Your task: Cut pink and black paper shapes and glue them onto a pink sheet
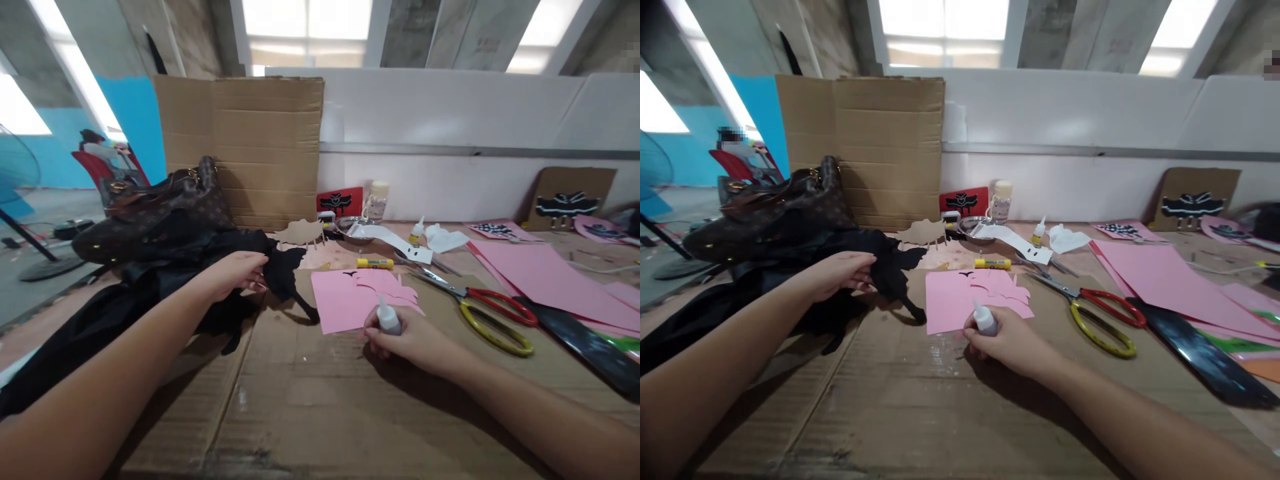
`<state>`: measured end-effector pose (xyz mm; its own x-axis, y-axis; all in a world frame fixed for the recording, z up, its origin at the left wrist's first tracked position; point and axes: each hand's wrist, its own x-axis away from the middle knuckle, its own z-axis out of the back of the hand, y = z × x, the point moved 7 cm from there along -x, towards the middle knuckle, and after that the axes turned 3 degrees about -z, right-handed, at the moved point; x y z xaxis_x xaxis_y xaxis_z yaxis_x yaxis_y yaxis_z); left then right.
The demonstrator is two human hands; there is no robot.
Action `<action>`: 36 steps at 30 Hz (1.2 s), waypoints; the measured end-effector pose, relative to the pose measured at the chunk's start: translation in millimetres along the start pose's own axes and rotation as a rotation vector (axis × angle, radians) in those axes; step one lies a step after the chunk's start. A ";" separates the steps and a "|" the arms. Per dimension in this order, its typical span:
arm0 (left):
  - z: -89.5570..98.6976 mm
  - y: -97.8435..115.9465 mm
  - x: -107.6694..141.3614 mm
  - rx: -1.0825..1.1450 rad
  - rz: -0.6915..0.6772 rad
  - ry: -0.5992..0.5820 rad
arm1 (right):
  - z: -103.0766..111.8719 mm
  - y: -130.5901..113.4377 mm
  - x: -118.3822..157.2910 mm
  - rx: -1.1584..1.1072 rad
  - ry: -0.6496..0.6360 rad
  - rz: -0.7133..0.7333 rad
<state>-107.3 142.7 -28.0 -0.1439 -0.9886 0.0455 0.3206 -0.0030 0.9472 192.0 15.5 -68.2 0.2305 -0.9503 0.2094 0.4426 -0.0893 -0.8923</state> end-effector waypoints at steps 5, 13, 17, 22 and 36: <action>16.6 5.4 3.7 0.087 -0.159 0.032 | -1.5 1.4 0.9 -0.023 -0.008 -0.020; 36.2 38.0 20.1 -0.197 -0.508 0.204 | 0.0 1.6 0.5 -0.012 0.004 -0.023; 9.5 34.8 33.7 -0.528 -0.466 -0.249 | 0.5 -0.5 1.8 0.018 -0.003 -0.018; 15.2 18.6 38.0 -0.672 -0.313 -0.473 | 0.7 -0.7 1.8 0.011 -0.004 0.001; 29.3 -37.6 -26.7 -1.143 -0.323 0.065 | -0.8 1.0 3.1 -0.009 -0.015 -0.022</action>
<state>-143.0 173.6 -55.5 -0.3342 -0.9230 -0.1909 0.9321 -0.3537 0.0785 192.5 12.3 -68.8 0.2338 -0.9435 0.2347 0.4403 -0.1124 -0.8908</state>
